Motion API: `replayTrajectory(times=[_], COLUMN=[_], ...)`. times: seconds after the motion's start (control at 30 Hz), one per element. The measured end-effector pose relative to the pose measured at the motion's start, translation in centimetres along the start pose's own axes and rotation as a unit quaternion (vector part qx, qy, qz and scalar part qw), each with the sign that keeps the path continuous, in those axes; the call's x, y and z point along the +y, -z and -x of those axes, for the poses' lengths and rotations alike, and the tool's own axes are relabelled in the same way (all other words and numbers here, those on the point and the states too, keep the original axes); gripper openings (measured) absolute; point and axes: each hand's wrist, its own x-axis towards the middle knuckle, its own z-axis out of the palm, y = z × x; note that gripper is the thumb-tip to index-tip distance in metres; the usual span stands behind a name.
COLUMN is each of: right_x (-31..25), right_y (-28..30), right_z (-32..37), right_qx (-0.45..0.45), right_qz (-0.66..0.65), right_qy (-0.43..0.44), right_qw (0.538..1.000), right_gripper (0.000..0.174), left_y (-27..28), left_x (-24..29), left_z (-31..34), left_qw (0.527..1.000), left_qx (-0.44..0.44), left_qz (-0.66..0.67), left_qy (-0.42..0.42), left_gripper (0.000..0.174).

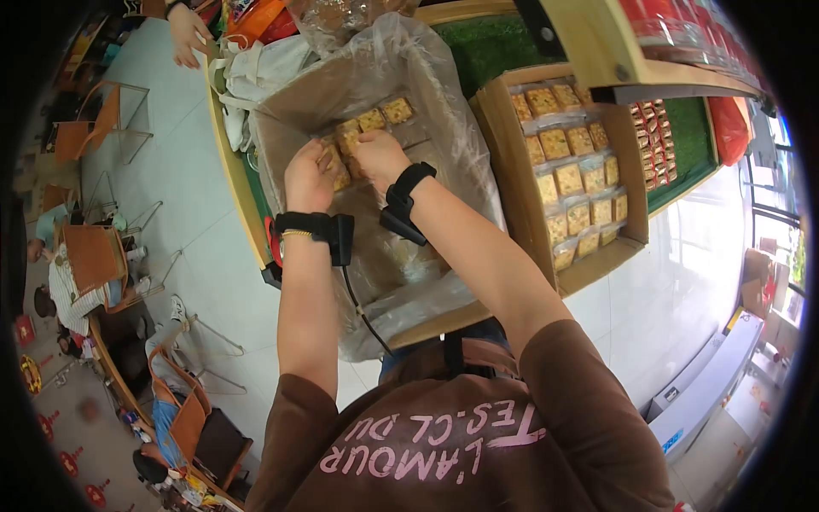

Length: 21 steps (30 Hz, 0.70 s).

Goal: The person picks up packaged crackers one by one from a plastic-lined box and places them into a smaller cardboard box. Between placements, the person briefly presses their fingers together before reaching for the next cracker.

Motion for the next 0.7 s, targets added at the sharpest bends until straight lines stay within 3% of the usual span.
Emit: replayTrajectory(times=[0.13,0.17,0.27,0.47,0.7], right_x=[3.8,4.9,6.9,10.0,10.5], right_y=[0.9,1.2,1.5,1.7,1.8], right_z=[-5.9,-7.2,-10.5,-14.9,-15.6], right_qx=[0.077,0.091,0.088,0.095,0.169], right_qz=[0.113,0.120,0.165,0.174,0.229], right_qy=[0.062,0.079,0.122,0.117,0.166], right_qw=[0.989,0.985,0.975,0.973,0.944], right_gripper=[0.041,0.043,0.044,0.043,0.025], left_y=[2.4,3.1,2.3,2.4,3.2], left_x=[-4.7,-6.9,-7.7,-11.1,-12.2], left_z=[-6.8,-8.7,-8.9,-10.5,-11.1], left_qw=[0.996,0.991,0.990,0.982,0.985], left_qx=[0.023,0.048,0.015,0.051,0.064], left_qz=[-0.082,-0.117,-0.140,-0.181,-0.159], left_qy=[0.007,-0.038,-0.007,-0.023,-0.027], left_gripper=[0.045,0.048,0.051,0.048,0.037])
